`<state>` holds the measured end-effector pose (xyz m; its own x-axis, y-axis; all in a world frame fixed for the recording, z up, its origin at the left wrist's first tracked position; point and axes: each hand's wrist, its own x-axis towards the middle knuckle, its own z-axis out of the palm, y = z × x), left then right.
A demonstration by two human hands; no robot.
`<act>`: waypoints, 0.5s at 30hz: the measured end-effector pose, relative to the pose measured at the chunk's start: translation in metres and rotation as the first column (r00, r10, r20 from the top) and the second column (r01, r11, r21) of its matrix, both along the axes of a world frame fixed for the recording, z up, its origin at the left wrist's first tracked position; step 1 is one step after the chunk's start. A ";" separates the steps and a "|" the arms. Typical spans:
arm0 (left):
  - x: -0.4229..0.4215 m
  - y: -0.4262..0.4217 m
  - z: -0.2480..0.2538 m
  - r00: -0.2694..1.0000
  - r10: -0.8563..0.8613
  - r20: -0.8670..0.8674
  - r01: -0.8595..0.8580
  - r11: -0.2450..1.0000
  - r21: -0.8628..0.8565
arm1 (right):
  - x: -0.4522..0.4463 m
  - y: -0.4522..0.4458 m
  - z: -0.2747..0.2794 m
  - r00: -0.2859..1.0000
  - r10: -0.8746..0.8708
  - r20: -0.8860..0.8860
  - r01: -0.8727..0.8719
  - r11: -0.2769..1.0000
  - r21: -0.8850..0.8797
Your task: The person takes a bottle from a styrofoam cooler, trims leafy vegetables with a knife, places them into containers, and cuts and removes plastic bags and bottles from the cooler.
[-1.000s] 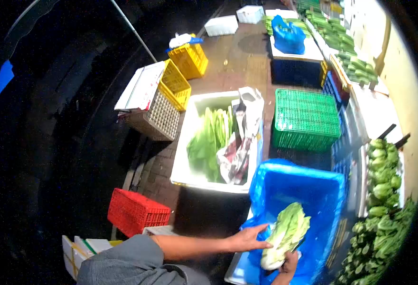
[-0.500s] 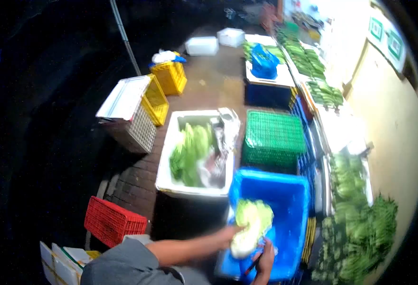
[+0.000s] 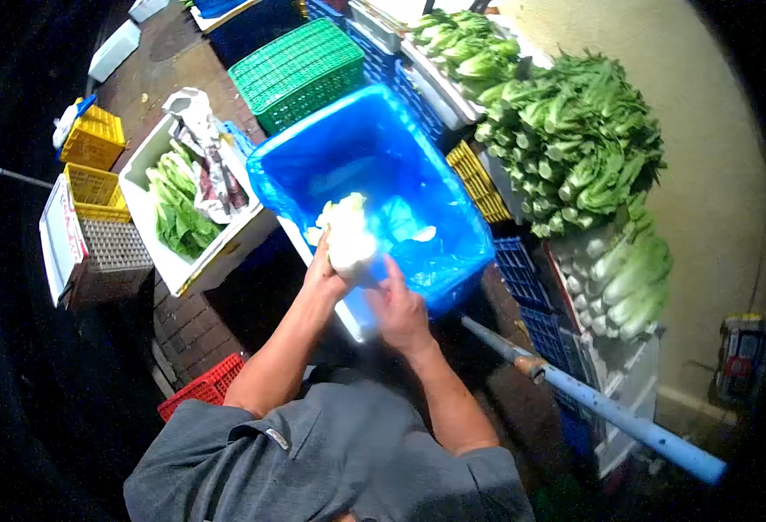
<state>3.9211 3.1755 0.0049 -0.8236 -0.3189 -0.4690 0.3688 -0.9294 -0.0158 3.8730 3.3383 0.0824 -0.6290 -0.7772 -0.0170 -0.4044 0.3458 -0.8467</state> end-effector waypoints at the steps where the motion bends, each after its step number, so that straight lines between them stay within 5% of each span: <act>1: -0.004 0.005 0.004 0.996 -0.006 0.087 0.005 1.000 0.012 | 0.000 0.001 0.000 0.998 0.029 -0.057 -0.030 0.999 -0.013; 4: -0.008 0.021 0.042 0.949 -0.064 0.309 0.032 0.994 0.108 | 0.000 0.002 0.013 0.985 0.082 -0.153 -0.080 0.997 0.017; 8: -0.010 0.033 0.028 0.939 -0.140 0.313 0.124 0.990 0.073 | -0.007 0.007 0.007 0.965 0.120 -0.235 -0.098 0.990 0.103; 15: -0.014 0.038 0.047 0.925 -0.200 0.322 0.176 0.979 0.100 | -0.012 0.008 0.014 0.979 0.175 -0.108 -0.139 0.949 0.282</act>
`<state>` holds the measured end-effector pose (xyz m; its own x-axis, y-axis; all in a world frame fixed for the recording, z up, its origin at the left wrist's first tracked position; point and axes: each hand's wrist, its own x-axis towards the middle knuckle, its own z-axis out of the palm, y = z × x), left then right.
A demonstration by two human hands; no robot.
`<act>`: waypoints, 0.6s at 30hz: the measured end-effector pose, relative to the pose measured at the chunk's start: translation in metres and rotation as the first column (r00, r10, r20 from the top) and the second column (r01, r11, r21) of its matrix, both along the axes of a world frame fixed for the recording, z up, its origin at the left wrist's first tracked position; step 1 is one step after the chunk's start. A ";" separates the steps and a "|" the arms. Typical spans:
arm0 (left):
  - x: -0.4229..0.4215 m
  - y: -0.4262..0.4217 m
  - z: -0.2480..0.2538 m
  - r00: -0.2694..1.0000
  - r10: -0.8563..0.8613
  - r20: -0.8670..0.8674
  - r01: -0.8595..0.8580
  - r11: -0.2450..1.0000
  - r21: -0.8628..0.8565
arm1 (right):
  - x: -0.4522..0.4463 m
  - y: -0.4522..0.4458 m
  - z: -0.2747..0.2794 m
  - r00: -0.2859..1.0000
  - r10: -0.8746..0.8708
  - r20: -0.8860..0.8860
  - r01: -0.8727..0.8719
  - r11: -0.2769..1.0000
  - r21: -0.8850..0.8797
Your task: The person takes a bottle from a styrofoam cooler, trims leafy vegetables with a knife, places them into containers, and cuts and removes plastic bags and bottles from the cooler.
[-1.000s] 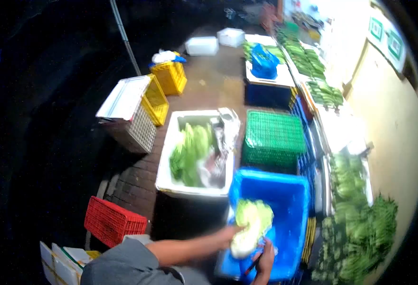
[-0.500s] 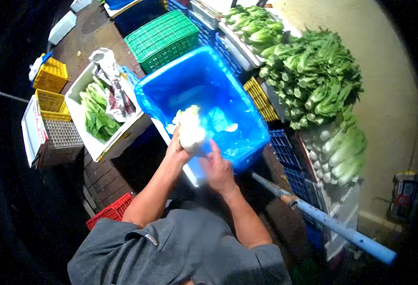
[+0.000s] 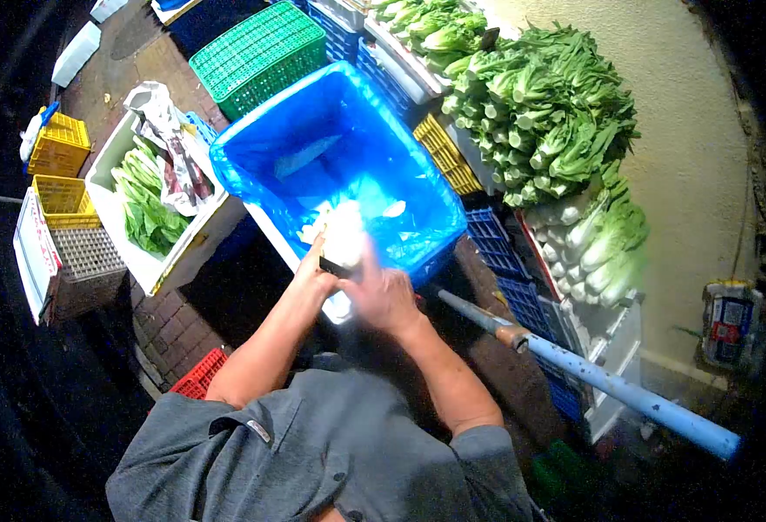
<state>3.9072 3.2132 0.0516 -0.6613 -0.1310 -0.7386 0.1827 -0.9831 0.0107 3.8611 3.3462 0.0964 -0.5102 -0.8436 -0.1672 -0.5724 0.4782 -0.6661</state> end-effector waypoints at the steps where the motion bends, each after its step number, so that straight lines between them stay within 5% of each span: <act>1: 0.002 0.003 -0.001 0.994 0.017 -0.104 -0.023 0.998 -0.055 | 0.000 0.002 -0.003 0.999 0.009 -0.049 -0.012 0.999 -0.048; 3: 0.001 0.002 -0.003 0.999 -0.022 -0.042 0.017 0.993 -0.113 | -0.002 0.003 -0.006 0.997 0.024 -0.067 -0.027 0.998 -0.050; 5: 0.000 0.003 -0.003 0.996 0.051 0.067 -0.053 0.998 0.026 | -0.004 0.005 -0.006 0.995 0.032 -0.097 -0.038 0.997 -0.067; 9: 0.003 0.007 -0.068 0.994 0.092 -0.064 -0.082 0.986 0.147 | -0.011 0.005 -0.002 0.987 0.056 -0.152 -0.068 0.995 -0.074; 12: -0.001 0.005 -0.045 0.996 0.057 0.062 -0.065 0.987 0.147 | -0.017 0.009 -0.001 0.977 0.092 -0.191 -0.097 0.995 -0.016; 14: -0.001 0.003 -0.052 0.998 0.037 -0.059 -0.028 0.989 0.147 | -0.022 0.012 -0.002 0.970 0.106 -0.220 -0.112 0.994 -0.015; 18: 0.000 0.003 -0.044 0.999 0.041 0.030 -0.046 0.981 0.189 | -0.025 0.014 -0.005 0.964 0.105 -0.245 -0.123 0.991 -0.060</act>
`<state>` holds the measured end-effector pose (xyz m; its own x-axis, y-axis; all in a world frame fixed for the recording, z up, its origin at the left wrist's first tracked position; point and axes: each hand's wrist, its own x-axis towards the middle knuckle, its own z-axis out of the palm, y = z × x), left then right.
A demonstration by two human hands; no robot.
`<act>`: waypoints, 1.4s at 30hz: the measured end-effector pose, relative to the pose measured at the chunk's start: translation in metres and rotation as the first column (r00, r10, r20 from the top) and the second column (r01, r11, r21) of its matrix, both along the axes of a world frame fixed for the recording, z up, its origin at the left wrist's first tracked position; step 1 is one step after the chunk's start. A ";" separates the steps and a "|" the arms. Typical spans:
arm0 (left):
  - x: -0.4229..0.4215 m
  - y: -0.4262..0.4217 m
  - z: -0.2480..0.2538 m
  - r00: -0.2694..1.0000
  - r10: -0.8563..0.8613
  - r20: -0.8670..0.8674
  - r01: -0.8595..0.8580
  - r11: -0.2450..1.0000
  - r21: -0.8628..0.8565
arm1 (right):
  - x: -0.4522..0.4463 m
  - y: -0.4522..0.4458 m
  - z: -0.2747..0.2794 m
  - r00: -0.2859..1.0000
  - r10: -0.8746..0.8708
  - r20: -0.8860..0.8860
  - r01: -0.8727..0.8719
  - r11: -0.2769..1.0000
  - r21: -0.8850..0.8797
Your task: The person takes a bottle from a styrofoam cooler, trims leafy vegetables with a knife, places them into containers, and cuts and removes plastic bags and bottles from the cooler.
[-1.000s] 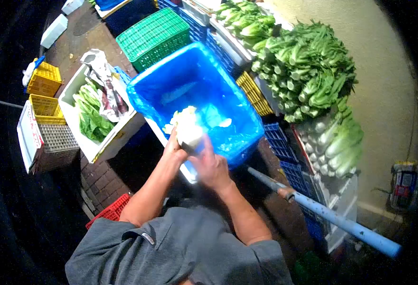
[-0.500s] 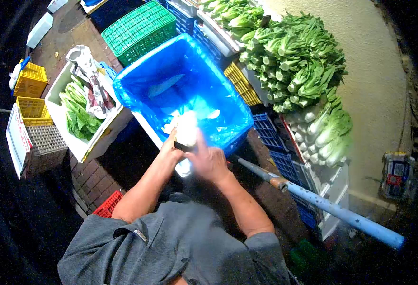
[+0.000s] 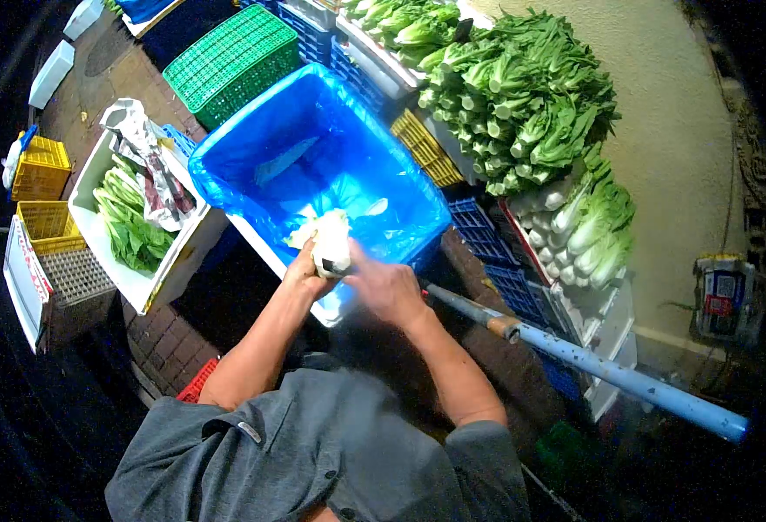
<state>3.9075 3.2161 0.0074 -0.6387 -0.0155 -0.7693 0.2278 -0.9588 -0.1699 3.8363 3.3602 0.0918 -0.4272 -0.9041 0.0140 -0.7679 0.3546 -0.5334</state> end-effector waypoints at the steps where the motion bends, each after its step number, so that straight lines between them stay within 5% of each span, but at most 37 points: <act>1: 0.001 -0.001 -0.006 1.000 -0.003 -0.023 0.003 1.000 0.014 | -0.001 0.002 0.000 1.000 0.001 -0.004 -0.001 1.000 0.000; 8: -0.007 -0.003 0.020 0.994 -0.076 0.076 0.079 0.996 -0.038 | -0.010 0.005 0.010 0.997 0.024 -0.076 -0.022 0.999 0.029; 11: -0.005 -0.004 -0.005 0.996 -0.060 -0.063 0.058 0.998 -0.021 | -0.012 0.006 0.010 0.993 0.029 -0.115 -0.028 1.000 0.003; 12: -0.006 0.000 -0.011 0.999 -0.019 0.049 0.017 0.999 0.033 | -0.014 0.009 0.007 0.992 0.017 -0.122 -0.013 0.999 0.033; 15: -0.006 -0.004 -0.020 0.995 -0.095 -0.018 0.088 0.968 -0.234 | -0.027 0.026 0.002 0.992 -0.024 -0.126 0.030 0.998 0.049; 16: -0.005 -0.010 -0.021 0.992 -0.091 -0.084 0.070 0.973 -0.221 | -0.030 0.032 0.001 0.987 -0.157 0.018 0.156 0.986 0.059; 19: -0.008 -0.023 -0.020 0.999 -0.001 -0.042 -0.010 0.966 -0.260 | -0.016 0.043 -0.031 0.768 -0.398 0.502 0.428 0.902 0.060; 20: -0.012 -0.023 -0.013 0.999 0.036 0.006 -0.032 0.960 -0.278 | -0.006 0.038 -0.030 0.540 -0.481 0.691 0.533 0.830 0.161; 22: -0.008 -0.025 -0.015 0.999 -0.028 -0.026 0.016 0.929 -0.370 | 0.005 0.034 -0.041 0.337 -0.557 0.759 0.572 0.761 0.305; 25: -0.006 -0.025 -0.003 0.985 -0.080 -0.152 -0.027 0.802 -0.596 | 0.015 0.028 -0.028 0.415 -0.500 0.760 0.615 0.770 0.171; 28: -0.002 -0.012 0.004 0.963 -0.239 -0.125 0.049 0.610 -0.791 | 0.015 0.024 -0.048 0.690 -0.438 0.576 0.597 0.795 -0.111; 32: 0.008 0.023 0.023 0.894 -0.449 -0.020 0.242 0.519 -0.820 | 0.027 0.025 0.005 0.689 -0.578 0.436 0.445 0.813 0.375; 34: 0.021 0.038 0.004 0.807 -0.590 0.016 0.319 0.413 -0.853 | 0.040 0.043 0.017 0.604 -0.622 0.499 0.445 0.782 0.436; 37: 0.033 0.065 0.024 0.701 -0.711 0.059 0.451 0.377 -0.809 | 0.074 0.089 -0.040 0.493 -0.617 0.614 0.519 0.774 0.361; 38: 0.035 0.073 0.036 0.669 -0.740 0.062 0.491 0.378 -0.785 | 0.091 0.104 -0.077 0.468 -0.528 0.708 0.608 0.774 0.175; 40: 0.038 0.082 0.043 0.501 -0.861 0.088 0.628 0.291 -0.722 | 0.108 0.131 -0.073 0.284 -0.411 0.866 0.659 0.740 0.136; 42: 0.030 0.081 0.074 0.211 -0.974 0.084 0.746 0.104 -0.657 | 0.111 0.153 -0.014 -0.044 -0.496 0.867 0.593 0.685 0.422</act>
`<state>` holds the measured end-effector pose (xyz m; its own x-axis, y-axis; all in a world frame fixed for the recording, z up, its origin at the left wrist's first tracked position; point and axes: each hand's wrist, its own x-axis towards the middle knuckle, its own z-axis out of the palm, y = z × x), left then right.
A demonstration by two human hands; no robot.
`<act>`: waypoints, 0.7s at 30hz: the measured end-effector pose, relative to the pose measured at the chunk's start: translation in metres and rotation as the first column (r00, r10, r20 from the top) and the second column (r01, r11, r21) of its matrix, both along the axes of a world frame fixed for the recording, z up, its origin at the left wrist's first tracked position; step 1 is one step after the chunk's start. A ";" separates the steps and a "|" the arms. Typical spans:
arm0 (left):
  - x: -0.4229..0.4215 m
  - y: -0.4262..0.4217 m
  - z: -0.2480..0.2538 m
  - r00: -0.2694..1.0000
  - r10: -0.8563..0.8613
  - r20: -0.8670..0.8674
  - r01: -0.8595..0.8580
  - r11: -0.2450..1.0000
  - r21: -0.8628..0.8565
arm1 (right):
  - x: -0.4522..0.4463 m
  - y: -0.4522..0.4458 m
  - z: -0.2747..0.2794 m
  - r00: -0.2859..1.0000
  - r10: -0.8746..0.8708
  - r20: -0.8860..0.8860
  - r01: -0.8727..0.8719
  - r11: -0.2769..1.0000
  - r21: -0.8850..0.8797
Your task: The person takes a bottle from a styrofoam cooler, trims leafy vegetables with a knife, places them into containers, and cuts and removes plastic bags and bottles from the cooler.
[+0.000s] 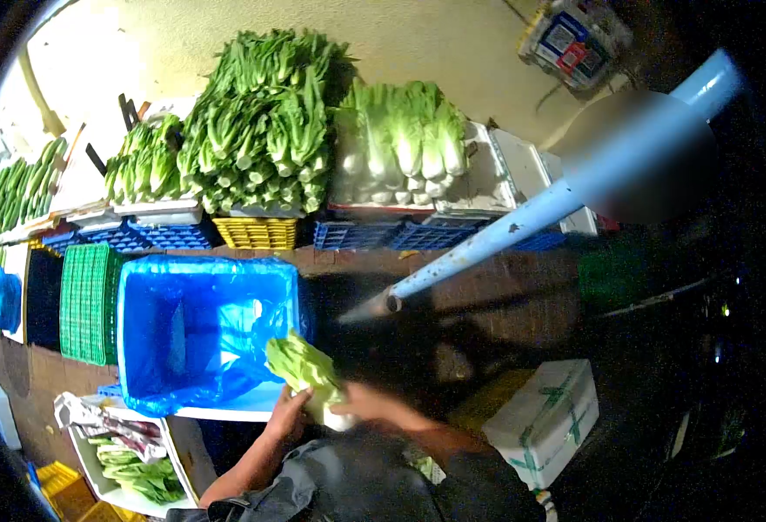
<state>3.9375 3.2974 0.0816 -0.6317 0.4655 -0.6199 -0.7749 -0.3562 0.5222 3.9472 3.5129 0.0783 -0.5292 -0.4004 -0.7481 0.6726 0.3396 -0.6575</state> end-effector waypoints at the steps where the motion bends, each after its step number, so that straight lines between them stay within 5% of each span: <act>1: 0.003 0.005 -0.010 0.994 -0.104 0.016 0.103 0.994 0.042 | 0.012 0.018 0.001 0.998 -0.060 -0.025 0.059 0.997 -0.053; 2: 0.008 0.013 -0.027 0.979 -0.202 0.026 0.199 0.976 0.087 | 0.032 0.036 -0.001 0.992 -0.115 -0.048 0.110 0.988 -0.104; 4: 0.003 0.024 -0.039 0.847 -0.531 0.017 0.525 0.831 -0.186 | 0.072 0.093 -0.057 0.998 -0.048 0.038 0.048 0.999 0.000; 7: -0.001 0.045 -0.071 0.606 -0.789 -0.099 0.767 0.612 -0.192 | 0.141 0.132 -0.054 0.694 -0.637 0.334 0.608 0.768 0.201; 9: 0.002 0.050 -0.106 0.698 -0.680 -0.223 0.669 0.731 -0.134 | 0.194 0.167 -0.098 0.376 -0.815 0.441 0.840 0.501 0.211; 10: -0.008 0.053 -0.095 0.792 -0.607 -0.059 0.603 0.794 -0.071 | 0.209 0.180 -0.115 0.251 -0.862 0.441 0.915 0.359 0.182; 12: -0.030 0.049 -0.065 0.899 -0.438 -0.006 0.438 0.898 -0.038 | 0.201 0.206 -0.120 0.267 -0.887 0.376 0.959 0.284 -0.012; 14: -0.042 0.040 -0.086 0.943 -0.333 -0.014 0.328 0.934 -0.145 | 0.180 0.245 -0.141 0.276 -0.892 0.358 0.960 0.235 -0.154; 15: -0.053 0.034 -0.080 0.970 -0.243 0.024 0.243 0.960 -0.141 | 0.129 0.238 -0.101 0.246 -0.930 0.274 0.969 0.242 -0.050; 17: -0.067 0.018 -0.081 0.997 -0.062 0.050 0.070 0.980 -0.185 | 0.078 0.300 -0.136 0.490 -0.694 0.528 0.851 0.251 -0.461; 18: -0.070 0.008 -0.089 0.999 0.025 0.036 -0.016 0.973 -0.231 | 0.038 0.326 -0.142 0.414 -0.751 0.515 0.908 0.301 -0.290; 19: -0.073 0.000 -0.089 0.990 0.142 0.023 -0.132 0.960 -0.246 | -0.013 0.329 -0.121 0.465 -0.872 0.154 0.885 0.454 -0.103; 20: -0.076 -0.005 -0.083 0.966 0.260 0.010 -0.249 0.934 -0.256 | -0.071 0.339 -0.122 0.324 -0.908 0.267 0.938 0.272 -0.216; 21: -0.078 -0.010 -0.076 0.933 0.361 0.012 -0.344 0.897 -0.277 | -0.118 0.353 -0.114 0.485 -0.871 0.079 0.856 0.454 -0.247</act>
<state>3.8593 3.2875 0.0052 -0.6803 0.0325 -0.7323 -0.6581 -0.4669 0.5906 3.8295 3.8659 -0.0354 -0.7336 0.1384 -0.6653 0.4990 -0.5547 -0.6657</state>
